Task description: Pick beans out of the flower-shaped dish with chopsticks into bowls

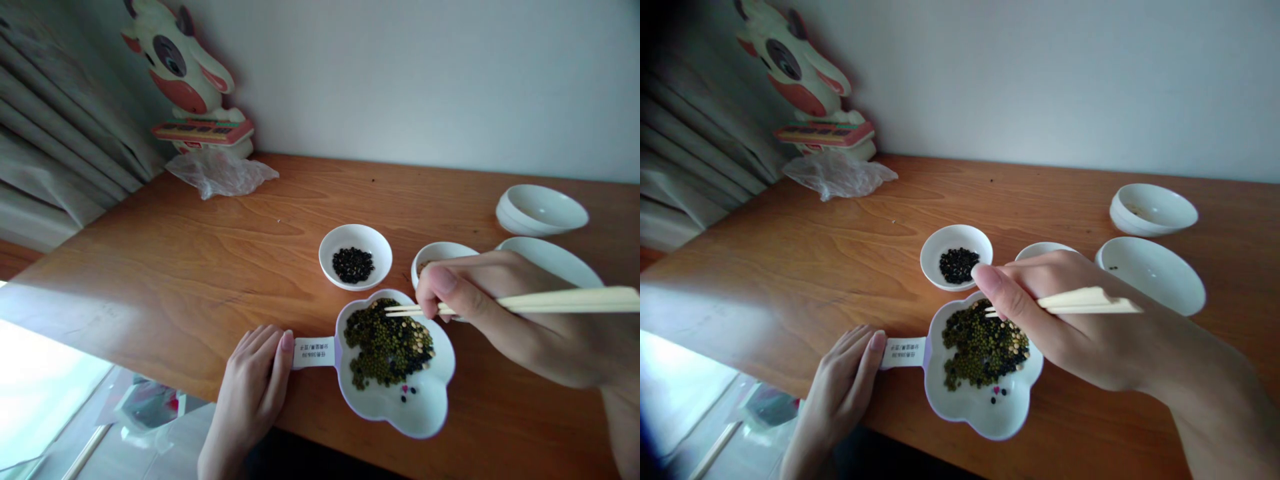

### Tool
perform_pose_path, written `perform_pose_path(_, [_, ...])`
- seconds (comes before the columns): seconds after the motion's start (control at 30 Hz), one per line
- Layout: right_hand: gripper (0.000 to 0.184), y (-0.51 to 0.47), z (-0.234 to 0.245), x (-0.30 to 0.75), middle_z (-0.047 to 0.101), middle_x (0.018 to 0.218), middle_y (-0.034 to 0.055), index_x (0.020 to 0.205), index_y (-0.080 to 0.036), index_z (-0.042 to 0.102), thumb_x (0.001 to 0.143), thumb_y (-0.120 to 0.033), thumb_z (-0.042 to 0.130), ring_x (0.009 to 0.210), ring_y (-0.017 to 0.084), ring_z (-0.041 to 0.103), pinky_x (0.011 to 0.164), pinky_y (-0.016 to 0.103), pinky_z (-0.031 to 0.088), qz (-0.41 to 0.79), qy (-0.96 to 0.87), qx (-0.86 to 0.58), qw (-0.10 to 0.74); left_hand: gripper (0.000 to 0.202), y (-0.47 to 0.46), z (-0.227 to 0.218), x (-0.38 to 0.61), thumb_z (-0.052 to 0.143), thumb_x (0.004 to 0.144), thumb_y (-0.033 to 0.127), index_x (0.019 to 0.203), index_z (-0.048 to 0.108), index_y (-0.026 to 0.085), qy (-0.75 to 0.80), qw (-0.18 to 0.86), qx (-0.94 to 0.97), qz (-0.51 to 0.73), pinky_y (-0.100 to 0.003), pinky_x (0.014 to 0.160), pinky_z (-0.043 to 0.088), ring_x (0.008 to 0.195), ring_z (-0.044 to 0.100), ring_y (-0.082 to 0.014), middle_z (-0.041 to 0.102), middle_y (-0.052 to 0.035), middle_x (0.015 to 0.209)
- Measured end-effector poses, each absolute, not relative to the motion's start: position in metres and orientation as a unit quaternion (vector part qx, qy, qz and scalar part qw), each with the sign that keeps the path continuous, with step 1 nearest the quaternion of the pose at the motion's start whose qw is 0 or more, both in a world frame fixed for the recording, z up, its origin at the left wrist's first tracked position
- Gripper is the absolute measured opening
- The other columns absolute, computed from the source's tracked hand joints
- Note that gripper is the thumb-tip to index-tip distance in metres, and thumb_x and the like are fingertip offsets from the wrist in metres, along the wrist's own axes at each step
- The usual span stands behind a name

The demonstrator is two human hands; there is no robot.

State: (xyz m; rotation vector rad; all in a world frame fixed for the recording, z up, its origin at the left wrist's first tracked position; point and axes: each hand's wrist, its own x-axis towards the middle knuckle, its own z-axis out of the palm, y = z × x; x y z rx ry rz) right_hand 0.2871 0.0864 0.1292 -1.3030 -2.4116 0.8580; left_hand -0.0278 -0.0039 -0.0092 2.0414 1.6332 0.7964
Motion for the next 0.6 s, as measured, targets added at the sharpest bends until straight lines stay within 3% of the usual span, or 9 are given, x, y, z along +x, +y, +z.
perform_pose_path(0.1, [0.064,0.087,0.132,0.285,0.064,0.067,0.0028,0.077,-0.023,0.065,0.106,-0.065,0.028,0.060,0.018,0.058,0.061,0.037,0.038,0.308,-0.820,-0.465,0.128,0.033,-0.004,-0.010,-0.028,0.040,0.112,0.023,0.079,0.047,0.021,0.587,0.207,0.730,0.283,-0.033,0.074,0.039,0.072,0.050,-0.0164,0.054,-0.0004,0.078])
perform_pose_path(0.27, [0.063,0.088,0.132,0.286,0.063,0.065,0.0017,0.076,-0.023,0.066,0.107,-0.064,0.029,0.059,0.017,0.057,0.060,0.037,0.038,0.325,-0.825,-0.451,0.101,0.034,-0.005,-0.011,-0.029,0.040,0.112,0.024,0.079,0.047,0.021,0.589,0.203,0.730,0.281,-0.033,0.074,0.038,0.072,0.049,-0.0166,0.054,-0.0004,0.077])
perform_pose_path(0.43, [0.055,0.086,0.129,0.286,0.066,0.072,0.0014,0.079,-0.022,0.064,0.110,-0.055,0.031,0.065,0.017,0.060,0.064,0.036,0.039,0.316,-0.827,-0.442,0.145,0.034,-0.004,-0.011,-0.028,0.040,0.112,0.024,0.079,0.047,0.021,0.590,0.200,0.730,0.280,-0.033,0.073,0.038,0.071,0.049,-0.0165,0.054,-0.0001,0.077])
perform_pose_path(0.6, [0.041,0.082,0.132,0.277,0.066,0.069,-0.0010,0.079,-0.022,0.064,0.108,-0.044,0.044,0.063,0.016,0.060,0.062,0.033,0.041,0.343,-0.860,-0.365,0.095,0.034,-0.004,-0.012,-0.029,0.041,0.111,0.025,0.078,0.048,0.022,0.595,0.193,0.728,0.281,-0.033,0.073,0.038,0.071,0.050,-0.0168,0.055,-0.0002,0.077])
